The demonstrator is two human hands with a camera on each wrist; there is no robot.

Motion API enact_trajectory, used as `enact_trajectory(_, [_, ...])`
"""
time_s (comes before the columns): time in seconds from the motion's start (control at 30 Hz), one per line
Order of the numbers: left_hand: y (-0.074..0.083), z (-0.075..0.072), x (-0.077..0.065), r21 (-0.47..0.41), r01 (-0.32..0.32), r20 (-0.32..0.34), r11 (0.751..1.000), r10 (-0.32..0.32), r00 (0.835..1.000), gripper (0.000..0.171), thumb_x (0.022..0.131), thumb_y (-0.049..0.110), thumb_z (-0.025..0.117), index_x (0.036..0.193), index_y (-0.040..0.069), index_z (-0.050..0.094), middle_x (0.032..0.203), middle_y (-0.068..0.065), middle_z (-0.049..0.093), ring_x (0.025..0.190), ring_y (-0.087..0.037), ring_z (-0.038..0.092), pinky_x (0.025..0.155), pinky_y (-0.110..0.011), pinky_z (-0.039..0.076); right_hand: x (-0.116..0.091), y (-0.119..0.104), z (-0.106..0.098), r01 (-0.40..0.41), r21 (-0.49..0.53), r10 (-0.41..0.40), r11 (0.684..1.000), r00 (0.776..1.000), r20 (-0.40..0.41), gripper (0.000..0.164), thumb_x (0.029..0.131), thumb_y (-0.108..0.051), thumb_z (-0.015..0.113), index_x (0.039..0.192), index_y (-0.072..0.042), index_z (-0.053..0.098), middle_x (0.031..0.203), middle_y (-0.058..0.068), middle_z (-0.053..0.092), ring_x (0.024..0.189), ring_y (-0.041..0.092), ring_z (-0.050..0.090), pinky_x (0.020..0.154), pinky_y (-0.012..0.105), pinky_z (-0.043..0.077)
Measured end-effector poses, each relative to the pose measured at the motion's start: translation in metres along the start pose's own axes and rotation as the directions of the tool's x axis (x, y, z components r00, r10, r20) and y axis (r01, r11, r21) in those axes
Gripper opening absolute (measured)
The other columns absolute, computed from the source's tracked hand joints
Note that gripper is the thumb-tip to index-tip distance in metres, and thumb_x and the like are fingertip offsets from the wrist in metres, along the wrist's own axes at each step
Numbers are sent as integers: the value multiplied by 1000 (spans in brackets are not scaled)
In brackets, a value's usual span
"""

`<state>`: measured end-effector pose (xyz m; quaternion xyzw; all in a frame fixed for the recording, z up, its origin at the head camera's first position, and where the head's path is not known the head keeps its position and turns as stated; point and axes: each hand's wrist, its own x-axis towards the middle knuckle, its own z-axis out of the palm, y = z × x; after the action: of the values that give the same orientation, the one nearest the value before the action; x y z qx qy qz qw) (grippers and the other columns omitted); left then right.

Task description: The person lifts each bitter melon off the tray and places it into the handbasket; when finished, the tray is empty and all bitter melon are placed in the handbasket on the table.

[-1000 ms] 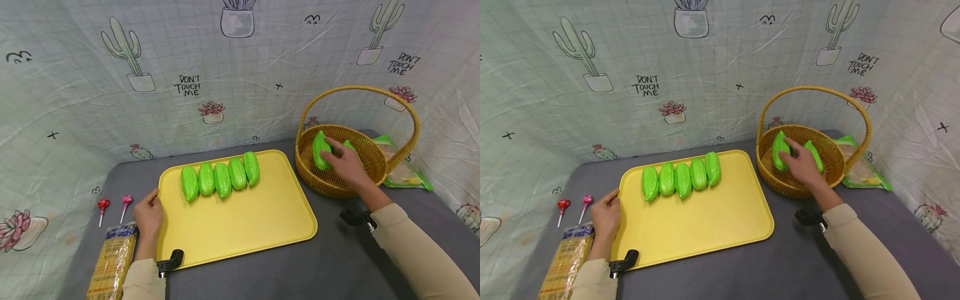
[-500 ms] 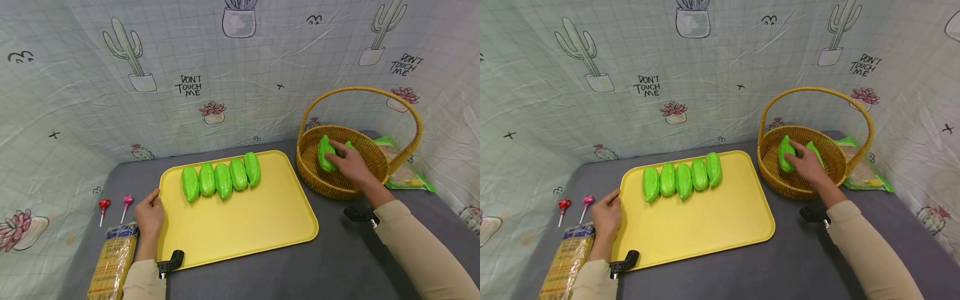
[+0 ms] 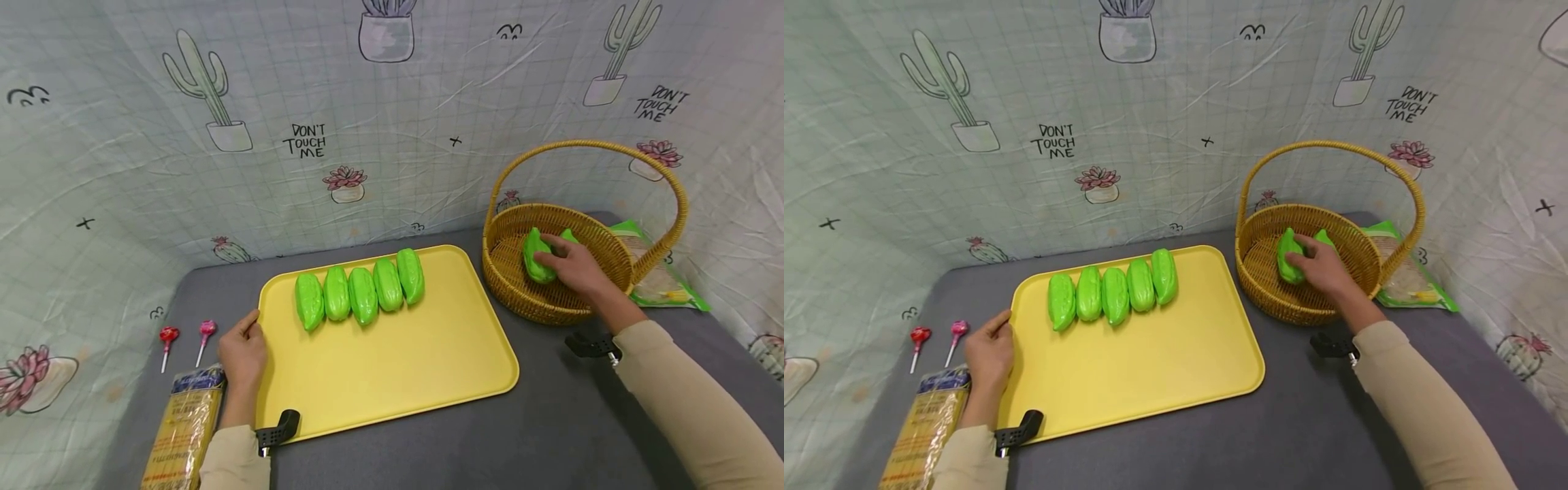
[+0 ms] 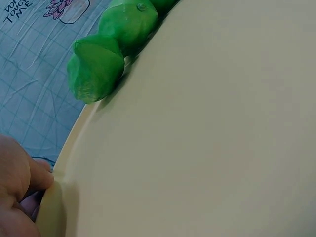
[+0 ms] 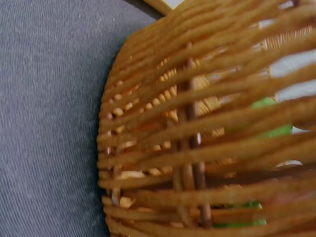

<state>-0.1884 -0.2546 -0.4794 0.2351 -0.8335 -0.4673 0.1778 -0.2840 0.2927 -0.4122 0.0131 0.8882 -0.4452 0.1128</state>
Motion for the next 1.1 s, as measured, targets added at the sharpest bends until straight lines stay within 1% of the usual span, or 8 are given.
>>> enact_trajectory(0.1, [0,0,0,1,3,-2,1000,-3,1000,38,105,4,47,139,1,62,143,-24,60,136,-41,54,108,-52,49,1,3,-3,-15,-7,15,1000,1000,7,75,108,-43,44,165,-10,8,165,35,15,152,52,22,117,64,34])
enact_trajectory(0.27, [-1,1,0,5,0,-7,1000,0,1000,37,104,4,47,138,1,63,142,-24,60,135,-40,56,106,-52,50,3,7,-6,-29,1,29,1000,999,15,75,108,-42,44,165,-10,7,166,34,13,153,51,20,119,64,32])
enact_trajectory(0.5, [-1,1,1,2,-5,-7,1000,5,1000,37,104,4,48,138,1,63,141,-24,60,134,-41,56,106,-52,50,5,10,-10,-42,8,42,999,999,9,76,109,-43,42,165,-8,5,165,36,14,151,51,25,116,63,36])
enact_trajectory(0.77, [0,1,2,0,-4,-4,1000,4,1000,37,105,5,47,138,1,63,141,-24,60,135,-40,55,107,-52,50,7,9,-12,-50,-7,50,999,999,-5,73,110,-40,41,165,-5,6,163,37,20,148,50,30,112,60,40])
enact_trajectory(0.93, [-1,1,1,1,-7,-4,1000,7,1000,37,105,5,47,139,1,63,141,-24,60,135,-40,55,107,-52,50,8,9,-12,-53,-45,53,998,999,4,73,109,-40,41,164,-4,7,162,38,21,146,51,31,109,62,42])
enact_trajectory(1.1, [-2,2,1,5,-9,-7,1000,9,1000,37,105,5,48,139,1,63,142,-24,60,135,-41,55,107,-53,50,8,10,-11,-51,-112,53,992,999,10,74,109,-41,40,164,-4,9,162,39,18,148,55,25,113,67,37])
